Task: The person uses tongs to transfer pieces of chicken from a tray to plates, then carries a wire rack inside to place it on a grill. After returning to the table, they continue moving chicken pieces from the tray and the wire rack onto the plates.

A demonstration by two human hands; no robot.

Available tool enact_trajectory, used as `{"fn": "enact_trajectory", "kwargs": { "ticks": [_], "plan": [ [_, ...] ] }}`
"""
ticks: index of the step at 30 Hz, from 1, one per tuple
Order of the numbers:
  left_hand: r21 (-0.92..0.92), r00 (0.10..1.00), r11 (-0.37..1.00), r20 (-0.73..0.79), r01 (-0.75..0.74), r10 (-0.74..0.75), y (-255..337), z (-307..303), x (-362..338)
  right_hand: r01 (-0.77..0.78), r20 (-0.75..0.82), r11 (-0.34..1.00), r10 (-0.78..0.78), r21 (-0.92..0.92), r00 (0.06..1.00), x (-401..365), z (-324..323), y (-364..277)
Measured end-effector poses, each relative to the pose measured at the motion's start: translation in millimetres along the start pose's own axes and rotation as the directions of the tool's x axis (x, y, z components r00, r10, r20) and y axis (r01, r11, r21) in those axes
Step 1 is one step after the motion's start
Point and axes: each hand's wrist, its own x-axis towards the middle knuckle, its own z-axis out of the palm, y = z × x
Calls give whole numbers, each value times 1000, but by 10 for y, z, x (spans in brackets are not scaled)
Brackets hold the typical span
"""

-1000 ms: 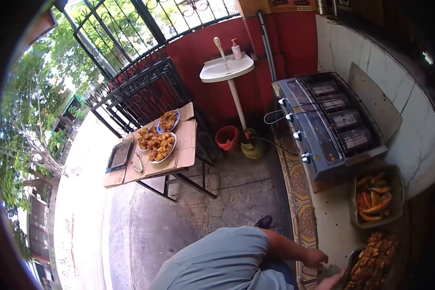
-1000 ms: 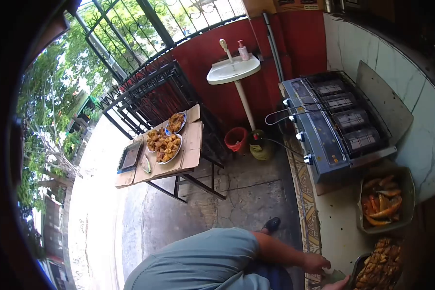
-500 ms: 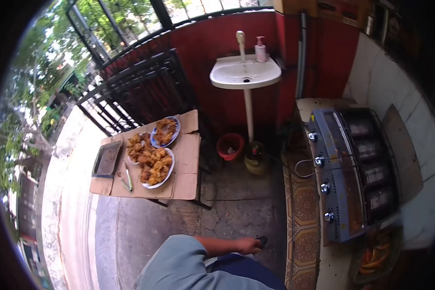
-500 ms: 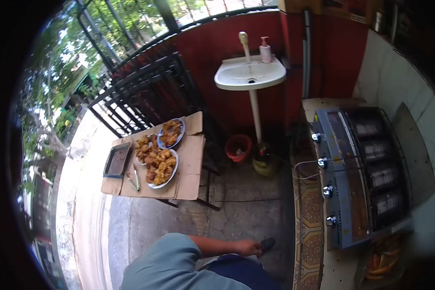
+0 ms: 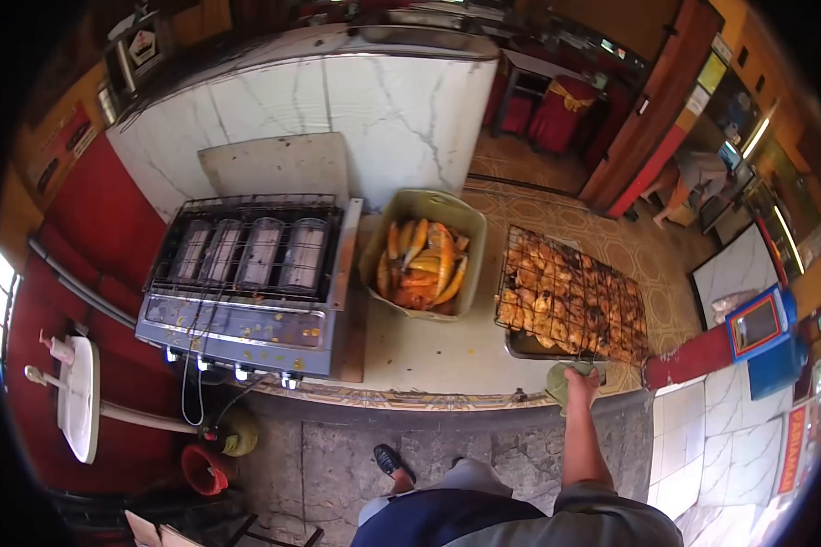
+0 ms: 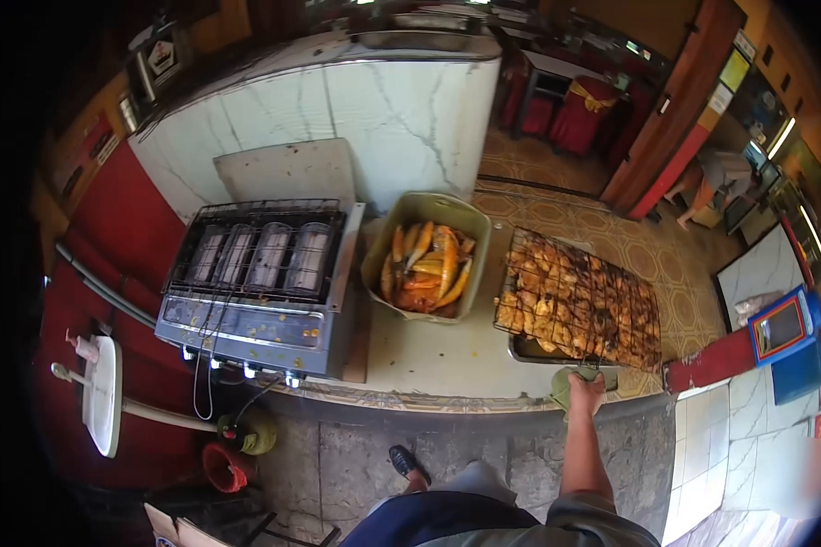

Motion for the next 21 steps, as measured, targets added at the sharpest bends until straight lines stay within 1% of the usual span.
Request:
{"fn": "enact_trajectory", "kwargs": {
  "ticks": [2,3,4,6,8,10,11,13,14,15,16,17,18,19,20,21],
  "plan": [
    [-2,999,999,10,-48,48,175,152,-104,124,47,990,-121,-63,992,135,-267,9],
    [-6,998,998,10,-68,68,213,243,-155,152,53,987,-149,-44,987,58,-371,-203],
    [-6,996,996,9,-85,85,234,298,-201,154,33,987,-153,-40,988,100,-491,-255],
    [-26,996,996,1,-87,87,223,487,-303,194,103,981,-190,-27,976,246,-712,-342],
    [-52,997,996,-21,-70,69,20,625,-432,226,110,973,-222,-34,969,284,-923,-608],
    [-56,999,998,-35,-34,32,-289,795,-572,299,180,954,-291,-19,940,315,-1113,-778],
    [-61,999,998,-47,-6,3,-520,845,-653,307,214,952,-297,-15,931,319,-1209,-809],
    [-69,997,996,-52,53,-56,-1049,1001,-864,428,221,899,-402,-86,888,345,-1339,-890],
    [-56,995,995,-48,82,-85,-1354,1080,-1001,454,176,879,-429,-144,886,331,-1400,-876],
    [-17,994,995,-35,101,-101,-1730,1182,-1131,593,84,641,-642,-488,762,536,-1455,-597],
    [60,995,993,-9,98,-97,-2147,1295,-1208,395,337,826,-268,-403,903,463,-1583,-964],
    [155,997,986,26,68,-73,-2552,1440,-1282,459,319,861,-382,-219,868,868,-1575,-598],
    [190,997,981,55,46,-58,-2937,1662,-1377,614,300,662,-536,-430,789,1009,-1532,-689],
    [185,998,980,1,68,-70,-2988,1694,-1523,654,464,701,-497,-284,734,853,-1524,-954],
    [178,995,980,-53,89,-81,-2785,1659,-1819,698,512,668,-519,-257,685,632,-1385,-1202],
    [106,992,989,-73,107,-100,-2596,1570,-2128,728,516,605,-533,-322,671,119,-1315,-1487]
  ]
}}
